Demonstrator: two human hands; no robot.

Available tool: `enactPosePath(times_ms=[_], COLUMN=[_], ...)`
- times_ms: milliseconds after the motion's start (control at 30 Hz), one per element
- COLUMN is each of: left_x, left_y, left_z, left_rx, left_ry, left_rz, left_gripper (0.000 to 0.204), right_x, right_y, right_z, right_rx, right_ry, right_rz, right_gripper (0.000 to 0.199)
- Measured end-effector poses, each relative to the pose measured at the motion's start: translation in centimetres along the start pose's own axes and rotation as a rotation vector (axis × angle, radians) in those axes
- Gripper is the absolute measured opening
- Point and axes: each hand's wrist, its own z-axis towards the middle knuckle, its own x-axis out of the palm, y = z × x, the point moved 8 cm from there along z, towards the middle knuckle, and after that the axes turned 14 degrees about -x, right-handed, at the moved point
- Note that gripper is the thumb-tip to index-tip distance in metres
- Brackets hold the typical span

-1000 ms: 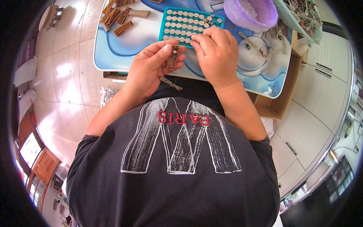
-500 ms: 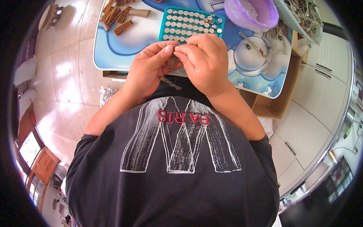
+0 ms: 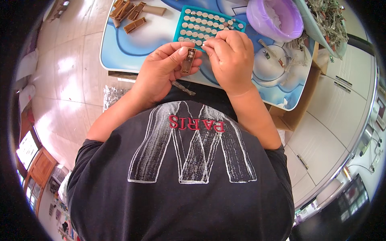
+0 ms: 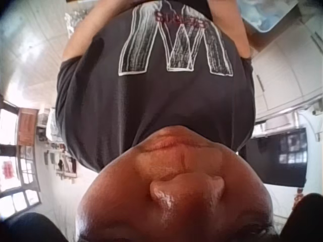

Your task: The person organizes small cylindrical components into a teal plastic tray and then assembles them into small wooden rectangular frames. They handle the components one by one, placing them into the wooden frames and occasionally using a small tool to adjust the fit. The person also briefly handles a glass kettle and a bag of small items during the process.

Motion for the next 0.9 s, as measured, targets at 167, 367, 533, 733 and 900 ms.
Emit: enactPosePath(times_ms=[167, 367, 533, 733, 900], left_x=[0.2, 0.2, 0.2, 0.1, 0.2], left_y=[-0.1, 0.1, 0.1, 0.4, 0.4], left_z=[0.1, 0.3, 0.2, 0.3, 0.2], left_rx=[0.004, 0.017, 0.030, 0.029, 0.024], left_ry=[0.004, 0.053, 0.012, 0.010, 0.012], left_rz=[-0.009, -0.019, -0.013, -0.023, -0.023], left_gripper=[0.026, 0.025, 0.021, 0.019, 0.018], right_x=[-1.2, -0.6, -0.2, 0.3, 0.3], right_y=[0.7, 1.7, 1.8, 1.9, 1.9], right_z=[0.8, 0.8, 0.5, 0.1, 0.1], right_rx=[0.061, 0.051, 0.085, 0.131, 0.146], right_ry=[-0.091, -0.077, -0.070, -0.037, -0.057], right_rz=[0.121, 0.156, 0.173, 0.196, 0.223], right_gripper=[0.017, 0.018, 0.018, 0.017, 0.017])
